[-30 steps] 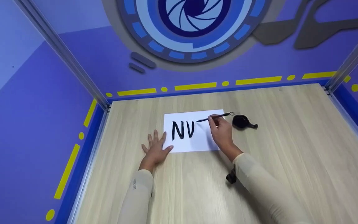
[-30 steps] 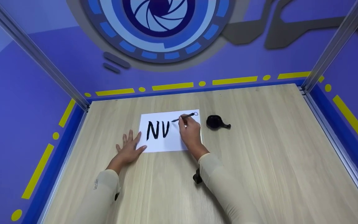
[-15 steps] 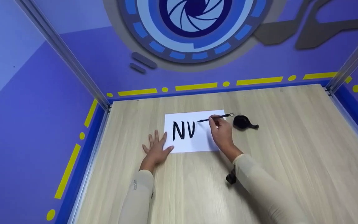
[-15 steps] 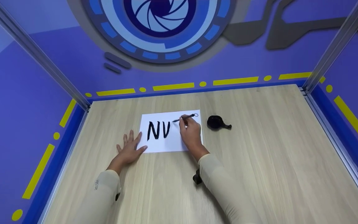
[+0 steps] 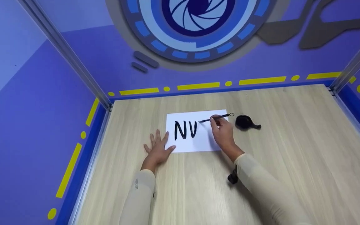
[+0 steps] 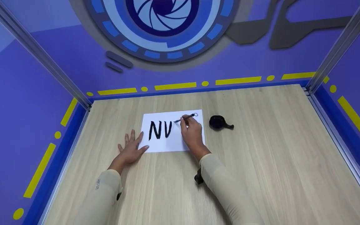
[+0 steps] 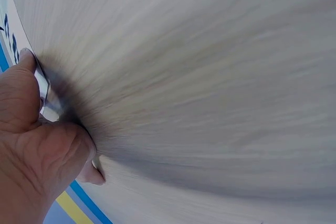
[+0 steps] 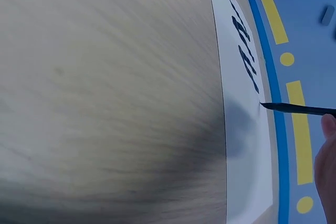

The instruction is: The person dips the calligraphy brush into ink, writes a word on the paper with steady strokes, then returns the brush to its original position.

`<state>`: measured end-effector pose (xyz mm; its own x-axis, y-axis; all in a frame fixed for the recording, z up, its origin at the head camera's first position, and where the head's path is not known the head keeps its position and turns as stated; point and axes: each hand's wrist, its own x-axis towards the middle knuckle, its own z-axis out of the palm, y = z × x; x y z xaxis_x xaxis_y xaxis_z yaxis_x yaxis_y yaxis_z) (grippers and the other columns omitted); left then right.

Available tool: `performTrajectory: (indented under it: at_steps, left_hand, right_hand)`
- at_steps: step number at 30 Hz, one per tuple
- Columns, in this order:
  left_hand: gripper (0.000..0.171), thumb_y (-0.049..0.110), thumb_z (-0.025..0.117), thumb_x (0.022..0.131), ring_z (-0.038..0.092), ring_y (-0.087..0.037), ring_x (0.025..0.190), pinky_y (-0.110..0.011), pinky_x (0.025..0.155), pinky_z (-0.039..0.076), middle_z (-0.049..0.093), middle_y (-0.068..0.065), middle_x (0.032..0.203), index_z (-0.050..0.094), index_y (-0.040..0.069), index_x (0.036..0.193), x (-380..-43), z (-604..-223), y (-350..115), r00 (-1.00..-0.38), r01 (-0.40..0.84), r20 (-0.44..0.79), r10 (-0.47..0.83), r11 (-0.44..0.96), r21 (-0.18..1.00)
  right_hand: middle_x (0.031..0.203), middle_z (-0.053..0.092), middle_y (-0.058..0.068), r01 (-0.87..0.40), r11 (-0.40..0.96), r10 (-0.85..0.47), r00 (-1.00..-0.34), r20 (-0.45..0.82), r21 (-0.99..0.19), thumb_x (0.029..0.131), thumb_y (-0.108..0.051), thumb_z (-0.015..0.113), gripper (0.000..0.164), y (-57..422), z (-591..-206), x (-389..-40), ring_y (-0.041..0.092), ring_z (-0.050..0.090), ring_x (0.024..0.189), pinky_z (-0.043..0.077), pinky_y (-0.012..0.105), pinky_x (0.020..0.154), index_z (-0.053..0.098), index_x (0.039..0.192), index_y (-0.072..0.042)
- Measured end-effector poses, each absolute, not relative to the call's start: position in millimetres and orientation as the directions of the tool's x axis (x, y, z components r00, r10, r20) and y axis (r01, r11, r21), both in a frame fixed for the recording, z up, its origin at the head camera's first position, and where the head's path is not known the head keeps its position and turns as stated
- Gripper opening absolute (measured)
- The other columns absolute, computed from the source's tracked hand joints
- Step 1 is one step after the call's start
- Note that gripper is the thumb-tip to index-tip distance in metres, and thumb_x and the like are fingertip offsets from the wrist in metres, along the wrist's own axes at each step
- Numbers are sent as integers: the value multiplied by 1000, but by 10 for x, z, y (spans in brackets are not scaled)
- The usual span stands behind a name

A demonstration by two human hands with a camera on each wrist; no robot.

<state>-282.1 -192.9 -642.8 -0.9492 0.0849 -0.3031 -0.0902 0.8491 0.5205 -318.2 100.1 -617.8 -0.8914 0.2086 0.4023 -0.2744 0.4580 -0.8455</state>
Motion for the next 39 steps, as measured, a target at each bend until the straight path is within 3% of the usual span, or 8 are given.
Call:
performTrajectory:
  at_steps: [10, 20, 30, 39]
  left_hand:
    - [79, 56, 55, 107, -24, -42, 166, -78, 124, -19, -16, -9, 182, 17, 35, 172, -2803, -6423, -1928, -948, -99, -310, 78, 850, 517]
    - [79, 56, 55, 107, -24, -43, 166, -79, 124, -19, -16, -11, 182, 17, 32, 173, -2803, -6442, -1929, -945, -101, -318, 81, 852, 515]
    - [78, 54, 55, 108, -23, -44, 166, -79, 124, -19, -15, -12, 182, 18, 32, 172, -2803, -6407, -1929, -949, -93, -303, 83, 847, 523]
    - [78, 55, 55, 108, -23, -43, 166, -79, 124, -19, -15, -11, 182, 17, 32, 172, -2803, -6380, -1921, -950, -91, -301, 84, 848, 523]
  right_hand:
    - [95, 82, 16, -322, 480, 199, -866, 458, -816, 100, -8, 71, 12, 962, -6194, -3171, 27, 78, 83, 64, 43, 79, 78, 105, 1]
    - [89, 82, 13, -342, 472, 197, -858, 475, -813, 100, -9, 72, 12, 890, -6201, -3173, 24, 77, 79, 63, 35, 76, 79, 101, 1]
    - [92, 81, 15, -343, 478, 191, -858, 477, -809, 100, -8, 71, 12, 887, -6166, -3168, 25, 77, 81, 63, 39, 76, 78, 101, 2]
    - [92, 82, 15, -408, 487, 181, -818, 546, -772, 99, -5, 73, 9, 893, -6175, -3195, 26, 78, 81, 64, 38, 76, 79, 100, 2]
